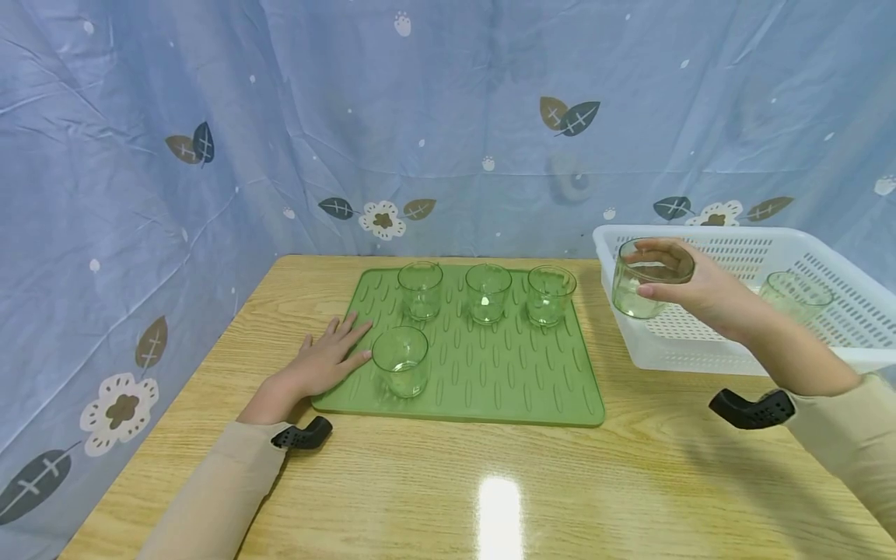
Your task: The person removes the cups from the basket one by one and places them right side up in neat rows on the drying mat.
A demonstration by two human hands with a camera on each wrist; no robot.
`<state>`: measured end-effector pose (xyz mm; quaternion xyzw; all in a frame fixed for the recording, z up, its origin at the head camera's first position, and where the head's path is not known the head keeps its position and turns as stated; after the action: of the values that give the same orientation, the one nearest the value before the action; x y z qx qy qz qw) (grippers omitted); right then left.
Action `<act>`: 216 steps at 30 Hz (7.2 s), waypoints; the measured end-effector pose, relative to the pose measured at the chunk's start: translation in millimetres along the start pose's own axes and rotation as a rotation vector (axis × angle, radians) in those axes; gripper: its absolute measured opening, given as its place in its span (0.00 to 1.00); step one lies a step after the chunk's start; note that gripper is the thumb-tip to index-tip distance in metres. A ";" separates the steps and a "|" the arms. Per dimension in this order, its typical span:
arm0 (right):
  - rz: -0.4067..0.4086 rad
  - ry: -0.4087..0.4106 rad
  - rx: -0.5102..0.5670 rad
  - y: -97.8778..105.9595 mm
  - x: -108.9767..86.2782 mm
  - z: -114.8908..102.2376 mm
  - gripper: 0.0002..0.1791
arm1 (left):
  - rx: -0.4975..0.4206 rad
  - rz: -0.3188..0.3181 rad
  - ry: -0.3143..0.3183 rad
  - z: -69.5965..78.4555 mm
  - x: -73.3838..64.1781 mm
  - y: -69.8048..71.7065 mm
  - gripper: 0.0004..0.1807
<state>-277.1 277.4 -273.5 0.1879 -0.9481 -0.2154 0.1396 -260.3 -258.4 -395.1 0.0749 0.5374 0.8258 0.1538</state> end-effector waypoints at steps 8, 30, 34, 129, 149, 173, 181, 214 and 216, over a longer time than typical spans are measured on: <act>-0.022 0.052 0.079 -22.7 4.2 -9.6 0.29 | 0.000 0.004 0.000 0.5 0.1 0.4 0.39; -0.079 0.078 0.108 -93.5 9.6 -20.2 0.34 | 0.012 0.004 0.006 0.3 0.5 -1.0 0.38; -0.109 0.078 0.137 -102.0 10.2 -18.9 0.35 | 0.010 0.003 0.007 0.6 -0.1 -1.0 0.38; -0.600 -0.044 0.238 -184.3 36.4 6.4 0.57 | 0.006 0.005 -0.009 -4.2 2.6 -2.0 0.38; -0.525 0.082 0.025 -148.3 28.4 -5.4 0.53 | 0.005 0.010 -0.016 -4.1 2.9 -2.9 0.38; -0.347 0.202 -0.285 -66.5 -8.4 -18.6 0.33 | 0.004 0.009 -0.011 -4.3 2.3 -1.7 0.38; -0.182 0.252 -0.310 -38.1 -19.6 -16.5 0.26 | 0.002 0.006 -0.010 -4.4 2.6 -1.8 0.39; 0.311 0.111 -0.330 63.3 -51.6 34.8 0.19 | -0.006 0.007 -0.010 -1.1 0.4 -0.2 0.38; 0.340 0.083 -0.329 70.2 -52.1 38.7 0.18 | -0.004 0.007 -0.008 -2.0 0.4 -0.5 0.38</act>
<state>-264.8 371.6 -284.3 0.0092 -0.9116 -0.3327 0.2415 -261.2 -259.8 -396.4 0.0796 0.5347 0.8272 0.1532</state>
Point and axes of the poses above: each hand's wrist, its own x-axis towards the middle knuckle, its own y-axis out of the back of the hand, z = x × y, the point moved 2 cm from there along x, towards the middle knuckle, and after that the axes turned 4 degrees about -x, right-handed, at the moved point
